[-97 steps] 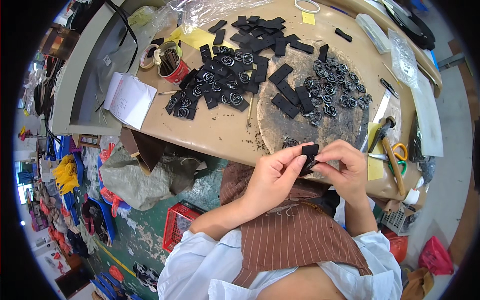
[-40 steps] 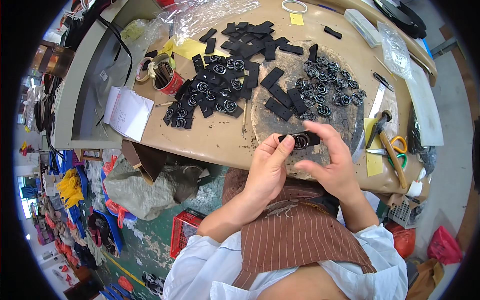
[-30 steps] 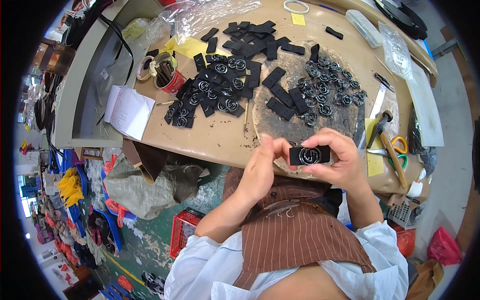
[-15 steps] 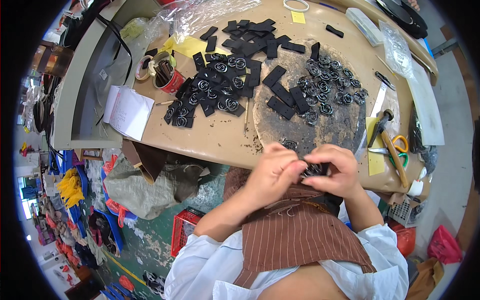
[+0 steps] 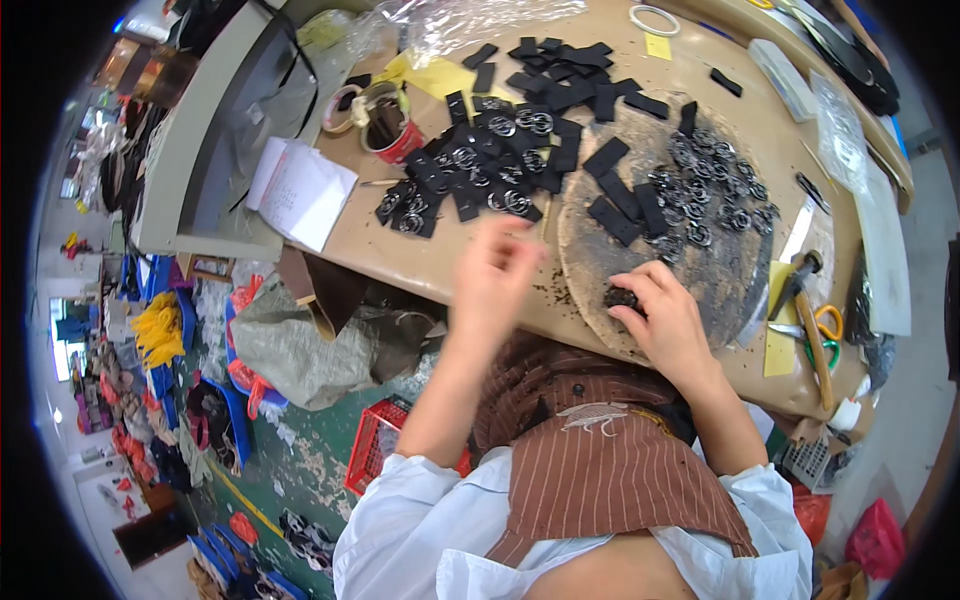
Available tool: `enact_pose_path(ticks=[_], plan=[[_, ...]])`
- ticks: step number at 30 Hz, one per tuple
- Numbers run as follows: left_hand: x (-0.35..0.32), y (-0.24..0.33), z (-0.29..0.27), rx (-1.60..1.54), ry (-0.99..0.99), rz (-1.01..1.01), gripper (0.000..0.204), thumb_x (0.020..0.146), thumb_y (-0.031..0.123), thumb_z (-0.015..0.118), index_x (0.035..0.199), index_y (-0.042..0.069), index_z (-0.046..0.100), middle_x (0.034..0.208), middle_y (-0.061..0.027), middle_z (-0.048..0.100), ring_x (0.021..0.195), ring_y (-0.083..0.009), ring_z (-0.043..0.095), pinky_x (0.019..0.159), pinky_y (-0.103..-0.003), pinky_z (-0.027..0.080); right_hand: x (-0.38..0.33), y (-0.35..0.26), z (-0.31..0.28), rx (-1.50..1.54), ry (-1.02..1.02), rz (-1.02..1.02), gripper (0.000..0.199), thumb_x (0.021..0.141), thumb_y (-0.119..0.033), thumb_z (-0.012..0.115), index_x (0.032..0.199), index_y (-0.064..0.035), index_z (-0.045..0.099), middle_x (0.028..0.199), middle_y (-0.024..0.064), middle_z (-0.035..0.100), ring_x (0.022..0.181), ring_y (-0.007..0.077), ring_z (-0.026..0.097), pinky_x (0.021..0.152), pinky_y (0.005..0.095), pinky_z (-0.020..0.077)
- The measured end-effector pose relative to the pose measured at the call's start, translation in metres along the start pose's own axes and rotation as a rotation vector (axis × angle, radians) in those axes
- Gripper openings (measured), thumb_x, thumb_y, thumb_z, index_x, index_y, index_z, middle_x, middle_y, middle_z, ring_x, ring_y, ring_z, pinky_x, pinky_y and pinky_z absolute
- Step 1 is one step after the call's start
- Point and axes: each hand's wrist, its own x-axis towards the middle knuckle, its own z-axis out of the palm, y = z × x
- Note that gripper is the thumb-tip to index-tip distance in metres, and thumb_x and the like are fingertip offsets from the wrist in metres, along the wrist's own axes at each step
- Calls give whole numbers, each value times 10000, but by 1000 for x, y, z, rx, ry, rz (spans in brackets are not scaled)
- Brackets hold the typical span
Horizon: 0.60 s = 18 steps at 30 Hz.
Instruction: The person repeatedly picks up small black rectangular pieces and metal springs from a table, inserts the springs into the pieces, and places the assembled units into a growing pile. The process is continuous and repetitive throughout the clip.
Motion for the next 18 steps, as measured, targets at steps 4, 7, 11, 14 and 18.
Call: enact_pose_path(ticks=[4, 7, 11, 14, 18], plan=[[-33, 4, 37, 50, -331, -73, 425, 780, 69, 681, 1167, 15, 514, 1031, -114, 604, 883, -154, 611, 733, -263, 507, 3, -3, -5, 194, -8, 56, 186, 714, -5, 674, 892, -10, 621, 804, 111, 552, 706, 244, 591, 617, 312, 476], [-33, 5, 45, -9, -405, -75, 286, 790, 58, 657, 1059, -6, 582, 905, -101, 626, 806, -153, 622, 694, -254, 502, -4, -3, -7, 270, 55, 55, 150, 719, 46, 649, 862, 5, 630, 802, 90, 579, 690, 184, 599, 606, 264, 479], [-38, 14, 44, -58, -419, 27, 201, 800, 50, 643, 988, -15, 616, 842, -85, 623, 741, -129, 605, 656, -244, 492, -17, 3, -14, 686, 95, 240, 140, 769, 39, 641, 904, 11, 618, 833, 38, 615, 714, 88, 581, 634, 205, 472], [-45, 23, 45, -40, -367, 138, 178, 814, 38, 632, 983, -19, 619, 852, -66, 619, 737, -97, 586, 645, -227, 483, -20, 3, -17, 863, 112, 301, 154, 792, 15, 643, 941, 2, 606, 822, 6, 614, 727, 54, 566, 643, 179, 457], [-47, 29, 48, -145, -322, 84, 145, 826, 34, 620, 961, -18, 613, 849, -55, 622, 733, -92, 593, 636, -220, 485, -19, -3, -19, 944, 136, 331, 190, 775, 6, 660, 959, 8, 611, 835, 14, 612, 731, 70, 562, 663, 191, 459]])
